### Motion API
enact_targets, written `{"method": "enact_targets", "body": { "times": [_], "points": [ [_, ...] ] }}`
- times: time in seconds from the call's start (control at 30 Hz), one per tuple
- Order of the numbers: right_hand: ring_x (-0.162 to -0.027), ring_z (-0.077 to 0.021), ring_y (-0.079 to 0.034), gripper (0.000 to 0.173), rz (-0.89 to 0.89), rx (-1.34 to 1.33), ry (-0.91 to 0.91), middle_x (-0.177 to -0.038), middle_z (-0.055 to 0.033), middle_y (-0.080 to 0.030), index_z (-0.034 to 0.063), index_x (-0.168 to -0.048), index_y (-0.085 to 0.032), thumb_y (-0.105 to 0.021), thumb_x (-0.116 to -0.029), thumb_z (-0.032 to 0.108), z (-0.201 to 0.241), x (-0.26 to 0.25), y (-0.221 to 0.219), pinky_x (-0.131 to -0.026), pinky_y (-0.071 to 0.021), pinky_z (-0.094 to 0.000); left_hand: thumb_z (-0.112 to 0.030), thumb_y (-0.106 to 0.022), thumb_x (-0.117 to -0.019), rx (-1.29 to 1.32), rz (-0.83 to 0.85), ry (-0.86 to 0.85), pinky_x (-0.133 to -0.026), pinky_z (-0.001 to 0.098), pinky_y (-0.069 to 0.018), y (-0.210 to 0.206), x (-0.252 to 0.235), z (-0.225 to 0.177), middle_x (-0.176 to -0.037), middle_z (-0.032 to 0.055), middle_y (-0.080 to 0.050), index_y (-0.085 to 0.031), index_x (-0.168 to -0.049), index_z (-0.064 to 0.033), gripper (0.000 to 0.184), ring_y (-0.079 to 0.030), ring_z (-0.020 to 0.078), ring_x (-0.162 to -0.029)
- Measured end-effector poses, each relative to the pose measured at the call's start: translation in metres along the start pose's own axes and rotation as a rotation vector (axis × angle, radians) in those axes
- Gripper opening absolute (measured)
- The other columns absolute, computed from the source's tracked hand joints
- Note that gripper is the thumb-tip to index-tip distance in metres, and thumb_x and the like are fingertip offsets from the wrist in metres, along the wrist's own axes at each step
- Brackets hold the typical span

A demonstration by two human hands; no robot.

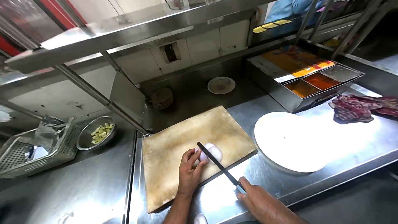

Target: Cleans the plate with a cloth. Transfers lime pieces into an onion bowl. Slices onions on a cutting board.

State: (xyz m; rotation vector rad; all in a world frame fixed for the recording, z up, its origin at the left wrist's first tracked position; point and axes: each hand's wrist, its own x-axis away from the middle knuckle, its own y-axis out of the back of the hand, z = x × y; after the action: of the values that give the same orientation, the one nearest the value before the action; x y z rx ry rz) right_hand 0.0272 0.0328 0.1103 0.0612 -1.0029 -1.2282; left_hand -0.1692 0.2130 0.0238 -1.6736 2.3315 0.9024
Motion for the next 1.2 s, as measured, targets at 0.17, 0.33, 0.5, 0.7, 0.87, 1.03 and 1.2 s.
{"method": "enact_targets", "body": {
  "times": [0.17, 0.33, 0.5, 0.7, 0.87, 1.03, 1.2],
  "points": [
    [-0.089, -0.0387, -0.069, 0.039, 0.021, 0.028, -0.019, -0.093, -0.0195, -0.066, 0.0078, -0.134, -0.046, -0.047, -0.1088, 0.037, 0.003, 0.004, 0.002, -0.079, -0.0548, -0.055, -0.023, -0.081, -0.0841, -0.015, -0.015, 0.008, -0.09, 0.0283, -0.0609, -0.001, 0.0, 0.001, -0.127, 0.0157, -0.062, -0.076, -0.118, -0.0078, 0.038, -0.067, 0.0164, -0.111],
    [-0.091, -0.0399, -0.069, 0.039, 0.072, 0.053, -0.043, -0.095, -0.0207, -0.066, 0.0068, -0.134, -0.044, -0.046, -0.1092, 0.037, 0.011, 0.003, 0.006, -0.08, -0.0548, -0.0555, -0.024, -0.083, -0.0834, -0.001, -0.019, 0.015, -0.087, 0.0279, -0.0621, 0.0, 0.001, 0.002, -0.127, 0.0138, -0.062, -0.076, -0.119, -0.0101, 0.039, -0.067, 0.0151, -0.108],
    [-0.092, -0.041, -0.069, 0.04, 0.09, 0.105, -0.066, -0.095, -0.0219, -0.066, 0.0056, -0.136, -0.043, -0.045, -0.1097, 0.036, 0.021, 0.0, 0.008, -0.081, -0.0553, -0.0555, -0.025, -0.083, -0.0828, 0.009, -0.014, 0.033, -0.085, 0.0269, -0.0625, 0.001, 0.0, 0.004, -0.125, 0.0114, -0.062, -0.076, -0.119, -0.0102, 0.04, -0.068, 0.0132, -0.105],
    [-0.093, -0.0412, -0.07, 0.038, 0.083, 0.131, -0.093, -0.096, -0.0217, -0.067, 0.0066, -0.136, -0.043, -0.044, -0.1102, 0.035, 0.036, -0.011, 0.007, -0.081, -0.056, -0.0552, -0.022, -0.084, -0.0822, 0.014, -0.029, 0.051, -0.087, 0.0289, -0.0624, 0.002, -0.001, 0.004, -0.124, 0.0117, -0.065, -0.076, -0.119, -0.008, 0.04, -0.069, 0.0144, -0.105],
    [-0.095, -0.0397, -0.07, 0.037, 0.063, 0.156, -0.063, -0.098, -0.0205, -0.066, 0.0074, -0.136, -0.041, -0.042, -0.1108, 0.034, 0.046, -0.025, 0.008, -0.083, -0.056, -0.0539, -0.023, -0.083, -0.0832, 0.017, -0.037, 0.056, -0.087, 0.0289, -0.0629, 0.001, -0.001, 0.005, -0.123, 0.0123, -0.065, -0.075, -0.12, -0.0074, 0.041, -0.069, 0.0146, -0.105],
    [-0.099, -0.0401, -0.069, 0.038, 0.018, 0.164, -0.001, -0.104, -0.0212, -0.066, 0.0059, -0.139, -0.04, -0.042, -0.1109, 0.032, 0.067, -0.053, 0.012, -0.085, -0.056, -0.0547, -0.021, -0.082, -0.0839, 0.003, -0.053, 0.047, -0.088, 0.0293, -0.0626, 0.002, -0.002, 0.005, -0.121, 0.0133, -0.065, -0.074, -0.12, -0.0048, 0.041, -0.07, 0.0151, -0.104],
    [-0.098, -0.0415, -0.07, 0.038, 0.012, 0.152, -0.043, -0.103, -0.0222, -0.067, 0.0068, -0.14, -0.041, -0.041, -0.1104, 0.03, 0.036, -0.043, -0.014, -0.084, -0.0557, -0.0568, -0.026, -0.082, -0.084, -0.065, -0.05, 0.017, -0.088, 0.0289, -0.0611, 0.002, 0.002, 0.005, -0.121, 0.0086, -0.067, -0.075, -0.121, -0.0106, 0.041, -0.068, 0.0132, -0.106]
  ]
}}
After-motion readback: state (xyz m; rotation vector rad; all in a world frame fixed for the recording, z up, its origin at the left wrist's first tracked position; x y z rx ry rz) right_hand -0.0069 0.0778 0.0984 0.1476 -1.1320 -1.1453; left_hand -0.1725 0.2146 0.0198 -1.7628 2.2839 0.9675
